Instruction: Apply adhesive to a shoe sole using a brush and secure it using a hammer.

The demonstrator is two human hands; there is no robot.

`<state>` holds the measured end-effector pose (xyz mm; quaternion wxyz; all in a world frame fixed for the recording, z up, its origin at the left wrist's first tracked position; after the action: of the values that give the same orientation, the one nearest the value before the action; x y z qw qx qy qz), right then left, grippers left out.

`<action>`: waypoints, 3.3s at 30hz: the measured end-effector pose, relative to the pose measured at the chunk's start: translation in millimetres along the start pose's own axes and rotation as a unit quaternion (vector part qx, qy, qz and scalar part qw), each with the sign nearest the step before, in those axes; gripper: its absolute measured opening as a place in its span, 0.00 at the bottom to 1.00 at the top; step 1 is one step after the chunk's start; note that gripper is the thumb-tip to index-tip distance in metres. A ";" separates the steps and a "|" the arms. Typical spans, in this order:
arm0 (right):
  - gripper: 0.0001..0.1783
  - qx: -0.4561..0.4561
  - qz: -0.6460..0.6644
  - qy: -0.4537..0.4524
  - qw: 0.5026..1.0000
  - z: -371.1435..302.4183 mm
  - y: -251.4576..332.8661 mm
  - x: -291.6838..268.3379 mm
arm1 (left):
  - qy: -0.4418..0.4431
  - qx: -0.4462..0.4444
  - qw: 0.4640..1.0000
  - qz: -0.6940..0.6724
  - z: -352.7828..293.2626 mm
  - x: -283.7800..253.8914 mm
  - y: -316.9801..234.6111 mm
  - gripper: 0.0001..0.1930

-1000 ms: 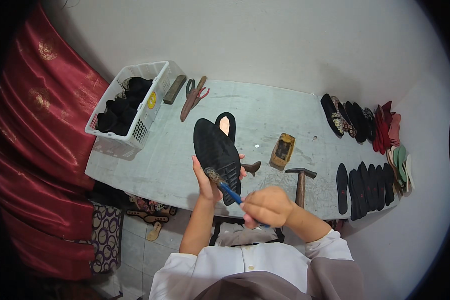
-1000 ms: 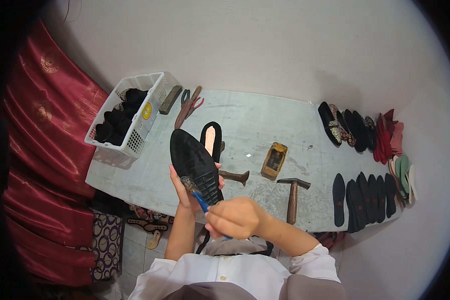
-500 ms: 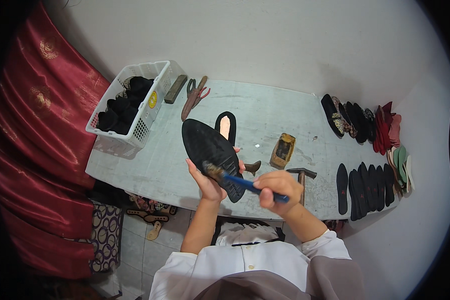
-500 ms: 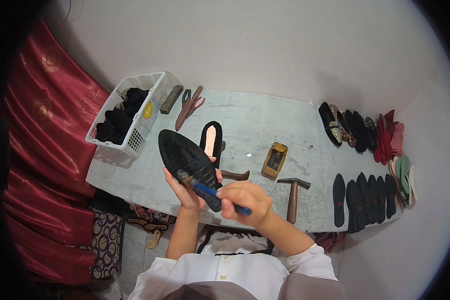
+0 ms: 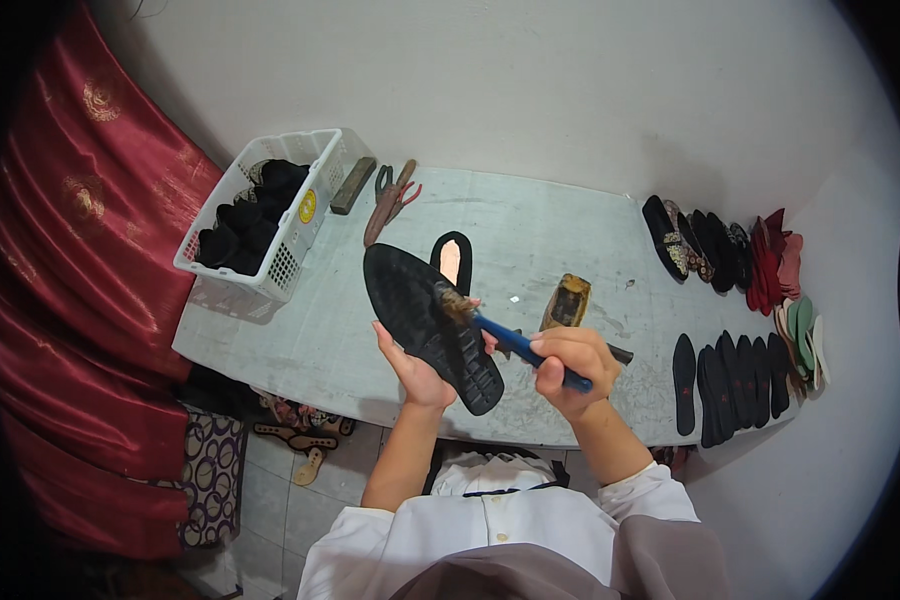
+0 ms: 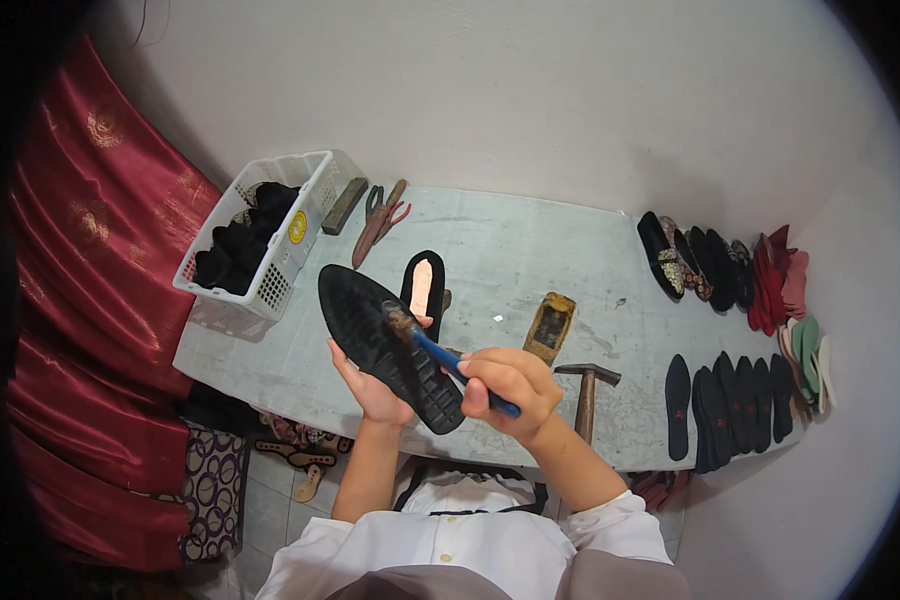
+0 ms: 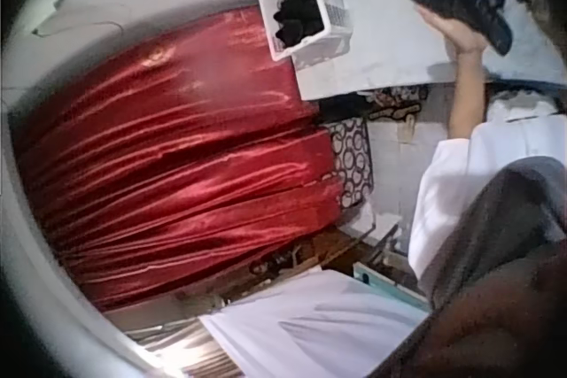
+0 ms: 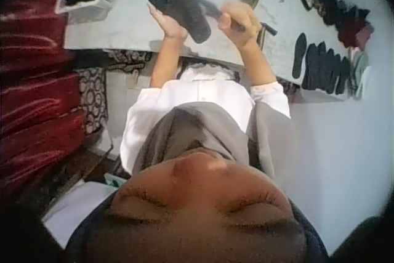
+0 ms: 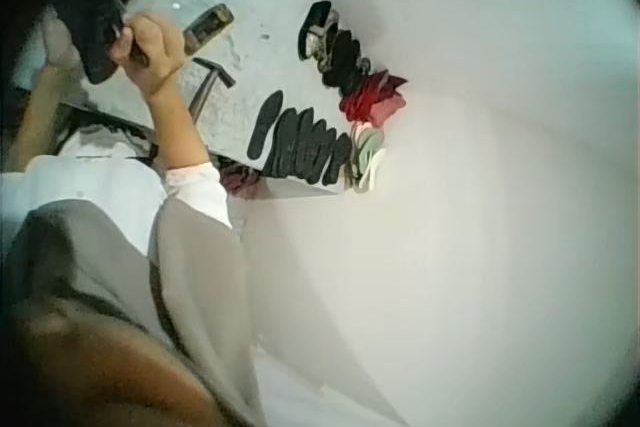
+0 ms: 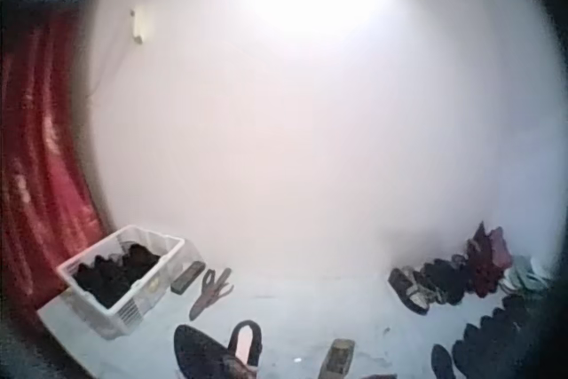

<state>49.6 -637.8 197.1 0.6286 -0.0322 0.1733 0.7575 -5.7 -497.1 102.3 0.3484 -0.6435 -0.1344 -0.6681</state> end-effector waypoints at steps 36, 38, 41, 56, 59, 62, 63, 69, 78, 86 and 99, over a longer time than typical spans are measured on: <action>0.08 0.273 -0.249 0.168 0.914 -146.1 -195.2 -15.9 | 0.014 -0.108 0.992 0.056 -6.4 -14.7 -1.6 0.38; 0.07 0.293 -0.244 0.156 0.911 -144.9 -191.8 -16.0 | 0.029 -0.101 0.994 0.037 -9.0 -13.1 -2.0 0.37; 0.06 0.309 -0.242 0.158 0.906 -145.0 -188.2 -19.8 | 0.029 -0.099 0.995 0.010 -8.6 -11.0 -1.1 0.37; 0.14 -0.030 0.065 0.094 0.993 13.6 -1.0 -21.9 | -0.024 -0.061 0.995 0.080 -11.2 -12.6 5.7 0.39; 0.15 -0.055 0.074 0.127 0.988 20.1 9.3 -1.9 | -0.077 -0.063 0.992 0.074 -15.4 -26.5 7.3 0.39; 0.16 -0.079 0.086 0.158 0.980 15.5 17.7 5.5 | -0.013 -0.065 0.995 0.080 -13.6 -15.8 4.3 0.39; 0.16 -0.103 0.099 0.185 0.972 12.1 22.4 8.6 | -0.013 -0.064 0.995 0.079 -13.2 -17.8 2.4 0.39; 0.17 -0.056 0.080 0.085 0.992 21.8 8.7 4.6 | -0.024 -0.016 0.998 0.055 -18.2 -13.5 -8.9 0.39; 0.12 -0.065 0.075 0.089 0.991 26.4 14.4 10.9 | -0.053 -0.038 0.996 0.065 -18.4 -26.5 -7.3 0.38; 0.14 -0.070 0.084 0.125 0.986 26.3 14.4 8.1 | -0.034 -0.051 0.996 0.070 -16.6 -24.9 -6.4 0.38; 0.13 -0.069 0.125 0.130 0.981 28.6 16.6 1.2 | -0.033 -0.065 0.994 0.078 -18.4 -31.0 -2.1 0.36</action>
<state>38.2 -630.5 227.3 0.4975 -0.1519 0.2034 0.8295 -23.3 -498.0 70.8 0.3525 -0.6951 -0.0513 -0.6244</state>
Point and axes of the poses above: each hand's wrist, its own z-axis towards the middle knuckle, its own x-axis out of the palm, y = z × x, the point moved 6 cm from there along z, towards the middle knuckle, and after that the axes turned 12 degrees about -z, right-handed, at the moved point
